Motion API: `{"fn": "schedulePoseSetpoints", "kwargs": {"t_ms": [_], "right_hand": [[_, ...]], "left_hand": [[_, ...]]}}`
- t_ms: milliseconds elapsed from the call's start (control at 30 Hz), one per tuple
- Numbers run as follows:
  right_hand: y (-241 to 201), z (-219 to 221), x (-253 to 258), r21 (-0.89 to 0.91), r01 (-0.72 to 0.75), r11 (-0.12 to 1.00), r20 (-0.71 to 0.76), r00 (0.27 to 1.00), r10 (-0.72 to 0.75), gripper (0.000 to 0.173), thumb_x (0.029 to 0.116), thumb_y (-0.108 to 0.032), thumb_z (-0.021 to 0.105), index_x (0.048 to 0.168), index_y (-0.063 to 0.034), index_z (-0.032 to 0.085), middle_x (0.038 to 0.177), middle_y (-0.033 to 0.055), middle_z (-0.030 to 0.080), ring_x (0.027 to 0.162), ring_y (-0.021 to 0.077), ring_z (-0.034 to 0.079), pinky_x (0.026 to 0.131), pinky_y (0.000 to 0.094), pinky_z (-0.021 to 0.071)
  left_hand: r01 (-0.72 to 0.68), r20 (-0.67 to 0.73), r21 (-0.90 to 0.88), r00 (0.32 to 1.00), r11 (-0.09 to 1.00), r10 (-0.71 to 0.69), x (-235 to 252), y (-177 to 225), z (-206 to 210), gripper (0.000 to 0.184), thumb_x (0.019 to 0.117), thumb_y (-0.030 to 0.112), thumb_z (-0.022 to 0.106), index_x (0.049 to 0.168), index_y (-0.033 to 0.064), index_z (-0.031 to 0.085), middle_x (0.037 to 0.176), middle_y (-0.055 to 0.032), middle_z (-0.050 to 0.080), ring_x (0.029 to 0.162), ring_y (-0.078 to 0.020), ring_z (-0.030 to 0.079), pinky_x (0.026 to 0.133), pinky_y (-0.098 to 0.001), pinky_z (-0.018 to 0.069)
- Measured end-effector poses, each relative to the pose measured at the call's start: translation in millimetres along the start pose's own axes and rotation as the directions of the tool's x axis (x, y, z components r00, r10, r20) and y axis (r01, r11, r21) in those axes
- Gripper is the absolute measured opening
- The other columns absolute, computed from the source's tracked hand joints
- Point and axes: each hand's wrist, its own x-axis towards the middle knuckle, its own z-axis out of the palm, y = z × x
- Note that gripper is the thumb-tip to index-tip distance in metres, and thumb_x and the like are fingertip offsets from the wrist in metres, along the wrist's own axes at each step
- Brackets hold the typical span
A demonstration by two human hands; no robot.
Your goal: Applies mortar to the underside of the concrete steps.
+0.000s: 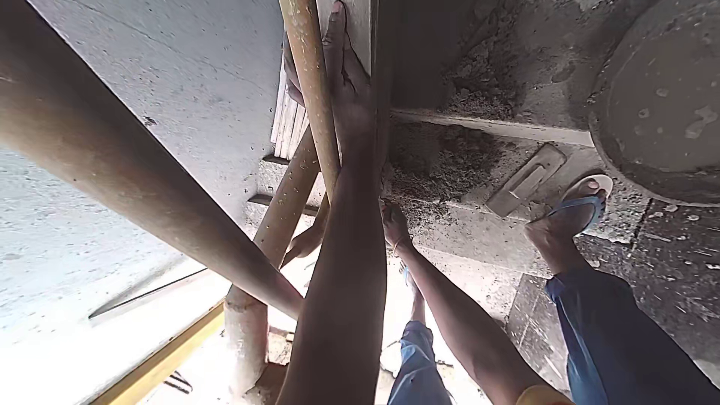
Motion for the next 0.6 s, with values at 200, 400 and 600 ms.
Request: {"fn": "schedulePoseSetpoints", "kwargs": {"t_ms": [200,400,600], "right_hand": [[29.1,-42.6,37.9,-0.048,-0.163,0.986,0.064,0.984,0.165,0.041,0.1121,-0.036,0.038,0.134,-0.0069,0.058,0.104,0.0174,0.065,0.081,0.0268,0.065,0.074,0.0455,0.0564],[59.2,-114.5,20.8,0.098,-0.232,0.968,-0.041,0.971,0.236,0.041,0.1110,-0.041,0.042,0.127,-0.0079,0.059,0.086,0.0096,0.058,0.064,0.0194,0.057,0.057,0.0384,0.0529],[69.8,-40.8,-11.4,0.134,-0.085,0.987,0.104,0.992,0.072,0.041,0.1117,-0.035,0.038,0.140,-0.0088,0.054,0.090,0.0083,0.059,0.064,0.0175,0.056,0.060,0.0372,0.0530]], "left_hand": [[-0.011,-0.016,0.022,1.000,1.000,0.011,-1.2,-3.7,1.8,0.032,0.1041,0.021,0.051,0.125,0.0238,0.076,0.134,-0.0070,0.067,0.130,-0.0300,0.054,0.105,-0.0598,0.0306],[-0.006,-0.011,0.020,1.000,1.000,0.006,-1.4,-5.1,4.2,0.034,0.1049,0.023,0.049,0.126,0.0251,0.075,0.136,-0.0048,0.067,0.134,-0.0290,0.052,0.107,-0.0628,0.0285],[0.015,0.004,0.030,1.000,0.999,-0.015,0.3,-8.1,5.5,0.033,0.1034,0.024,0.049,0.123,0.0248,0.076,0.133,-0.0099,0.067,0.134,-0.0314,0.051,0.109,-0.0620,0.0285]]}}
